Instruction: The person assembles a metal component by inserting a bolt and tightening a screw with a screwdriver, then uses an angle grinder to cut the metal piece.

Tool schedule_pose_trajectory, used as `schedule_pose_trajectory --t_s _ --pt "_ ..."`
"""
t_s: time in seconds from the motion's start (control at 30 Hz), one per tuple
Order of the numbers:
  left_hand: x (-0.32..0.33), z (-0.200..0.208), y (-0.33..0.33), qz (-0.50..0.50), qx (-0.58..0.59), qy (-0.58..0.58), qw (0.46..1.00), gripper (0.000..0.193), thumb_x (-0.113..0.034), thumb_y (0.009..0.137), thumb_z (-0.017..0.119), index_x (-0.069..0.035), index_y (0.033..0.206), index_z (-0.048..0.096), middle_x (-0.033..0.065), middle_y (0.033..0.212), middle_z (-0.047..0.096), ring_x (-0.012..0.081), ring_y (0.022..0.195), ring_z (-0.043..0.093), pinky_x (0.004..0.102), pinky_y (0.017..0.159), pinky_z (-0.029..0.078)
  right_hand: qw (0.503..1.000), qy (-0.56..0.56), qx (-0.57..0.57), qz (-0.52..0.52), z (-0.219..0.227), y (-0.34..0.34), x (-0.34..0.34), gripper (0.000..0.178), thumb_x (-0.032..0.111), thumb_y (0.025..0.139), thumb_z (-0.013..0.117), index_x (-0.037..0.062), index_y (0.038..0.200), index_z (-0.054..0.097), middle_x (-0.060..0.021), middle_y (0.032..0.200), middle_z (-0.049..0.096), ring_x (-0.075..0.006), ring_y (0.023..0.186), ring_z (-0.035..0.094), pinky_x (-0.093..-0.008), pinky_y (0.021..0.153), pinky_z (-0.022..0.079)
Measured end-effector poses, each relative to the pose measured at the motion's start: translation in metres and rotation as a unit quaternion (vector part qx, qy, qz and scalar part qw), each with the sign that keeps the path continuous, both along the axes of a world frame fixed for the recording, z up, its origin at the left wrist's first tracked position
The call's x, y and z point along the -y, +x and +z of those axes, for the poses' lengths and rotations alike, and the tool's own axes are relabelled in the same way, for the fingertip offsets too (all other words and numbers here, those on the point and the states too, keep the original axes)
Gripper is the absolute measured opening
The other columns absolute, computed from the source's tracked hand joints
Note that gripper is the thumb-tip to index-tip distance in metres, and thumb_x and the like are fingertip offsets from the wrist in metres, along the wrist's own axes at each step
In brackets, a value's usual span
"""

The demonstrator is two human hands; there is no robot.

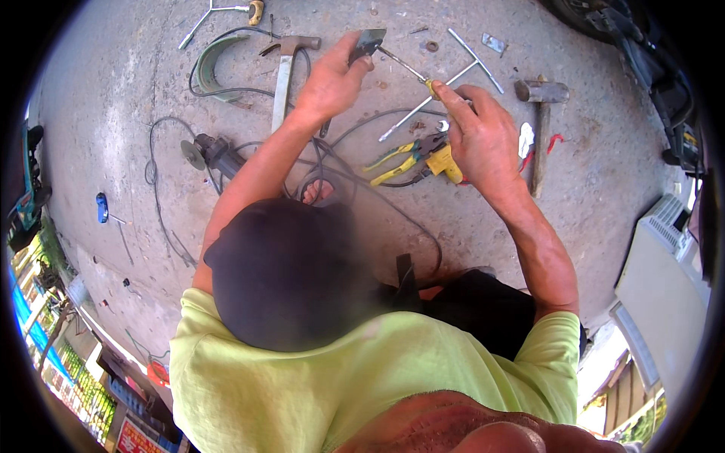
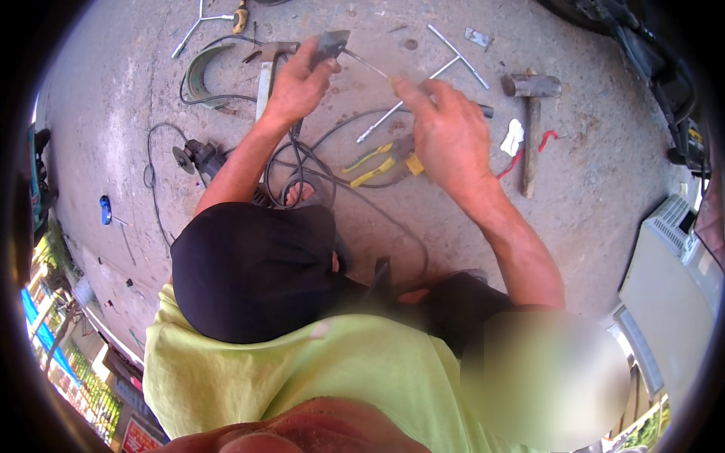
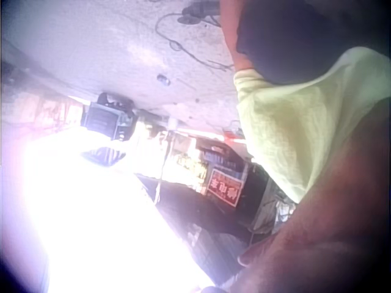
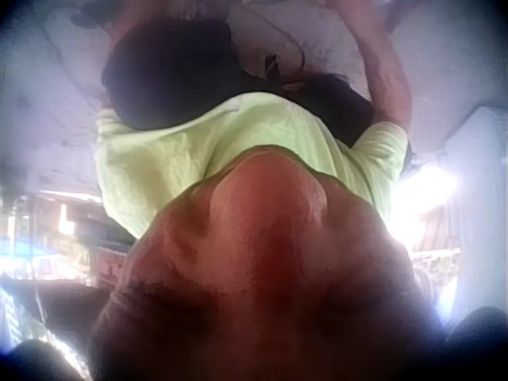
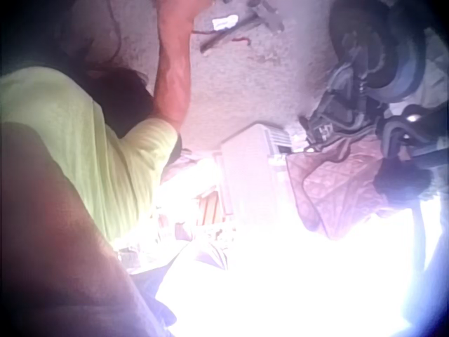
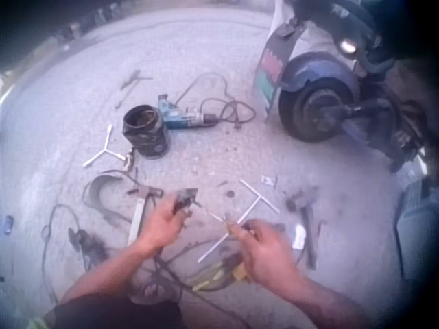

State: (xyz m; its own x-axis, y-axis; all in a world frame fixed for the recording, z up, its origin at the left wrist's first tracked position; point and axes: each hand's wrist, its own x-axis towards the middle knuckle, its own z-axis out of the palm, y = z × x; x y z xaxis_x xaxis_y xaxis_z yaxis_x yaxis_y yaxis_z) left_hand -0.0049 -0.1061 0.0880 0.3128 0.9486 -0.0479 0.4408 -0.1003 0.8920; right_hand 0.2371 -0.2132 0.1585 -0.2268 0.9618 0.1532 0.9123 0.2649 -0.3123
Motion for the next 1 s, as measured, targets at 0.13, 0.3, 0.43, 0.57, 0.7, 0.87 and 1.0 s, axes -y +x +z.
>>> schedule_pose_trajectory --t_s 0.13,0.3,0.43,0.57,0.7,0.87,1.0 --pt "0.006 -0.003 -0.002 -0.018 -0.049 0.027 0.998 0.043 -0.017 0.097 0.058 -0.003 0.138 0.052 0.0284 0.119 0.066 0.0461 0.115 0.062 0.0462 0.097 0.049 0.996 -0.057 -0.064 -0.004 -0.004 -0.002 0.004 0.052 0.005 0.085 0.070 0.0174 0.136 0.065 -0.0117 0.110 0.067 -0.0349 0.090 0.069 -0.0424 0.076 0.058" --pt "0.013 -0.016 0.002 -0.047 -0.097 -0.050 0.993 0.045 -0.018 0.097 0.057 -0.006 0.140 0.050 0.0301 0.119 0.066 0.0487 0.113 0.062 0.0491 0.097 0.050 0.988 -0.121 -0.090 -0.031 -0.020 -0.003 0.007 0.046 0.012 0.086 0.072 0.0097 0.131 0.064 -0.0160 0.108 0.068 -0.0391 0.091 0.070 -0.0464 0.076 0.058" --pt "0.024 -0.059 -0.002 -0.078 -0.143 -0.096 0.982 0.045 -0.019 0.097 0.057 -0.007 0.140 0.050 0.0318 0.115 0.067 0.0510 0.110 0.062 0.0525 0.095 0.050 0.981 -0.175 -0.068 -0.043 -0.046 -0.014 0.017 0.040 0.016 0.086 0.071 0.0036 0.124 0.064 -0.0187 0.109 0.068 -0.0411 0.091 0.069 -0.0484 0.078 0.058" --pt "0.030 -0.067 -0.001 -0.097 -0.155 -0.123 0.976 0.045 -0.019 0.097 0.056 -0.007 0.139 0.049 0.0328 0.114 0.066 0.0525 0.110 0.061 0.0548 0.094 0.049 0.976 -0.200 -0.062 -0.053 -0.062 -0.012 0.026 0.039 0.015 0.087 0.070 0.0022 0.123 0.064 -0.0192 0.108 0.067 -0.0416 0.089 0.069 -0.0494 0.078 0.057" --pt "0.033 -0.078 -0.002 -0.116 -0.200 -0.108 0.967 0.046 -0.020 0.096 0.055 -0.007 0.140 0.047 0.0339 0.112 0.066 0.0529 0.107 0.062 0.0569 0.094 0.049 0.985 -0.163 -0.057 -0.010 -0.072 -0.004 0.032 0.037 0.016 0.089 0.070 0.0035 0.123 0.064 -0.0180 0.106 0.067 -0.0387 0.087 0.070 -0.0478 0.074 0.058" --pt "0.035 -0.082 -0.003 -0.134 -0.233 -0.092 0.959 0.044 -0.021 0.096 0.055 -0.004 0.136 0.046 0.0359 0.107 0.066 0.0546 0.101 0.063 0.0602 0.092 0.048 0.991 -0.130 -0.022 0.021 -0.088 -0.001 0.039 0.037 0.018 0.092 0.069 0.0059 0.126 0.063 -0.0155 0.101 0.066 -0.0353 0.082 0.071 -0.0445 0.068 0.058" --pt "0.032 -0.075 -0.002 -0.147 -0.261 -0.128 0.946 0.039 -0.021 0.097 0.054 0.001 0.128 0.045 0.0382 0.100 0.066 0.0566 0.096 0.063 0.0614 0.088 0.049 0.989 -0.141 -0.026 0.029 -0.088 -0.001 0.034 0.039 0.019 0.091 0.070 0.0072 0.128 0.062 -0.0136 0.097 0.066 -0.0351 0.079 0.070 -0.0440 0.066 0.058"
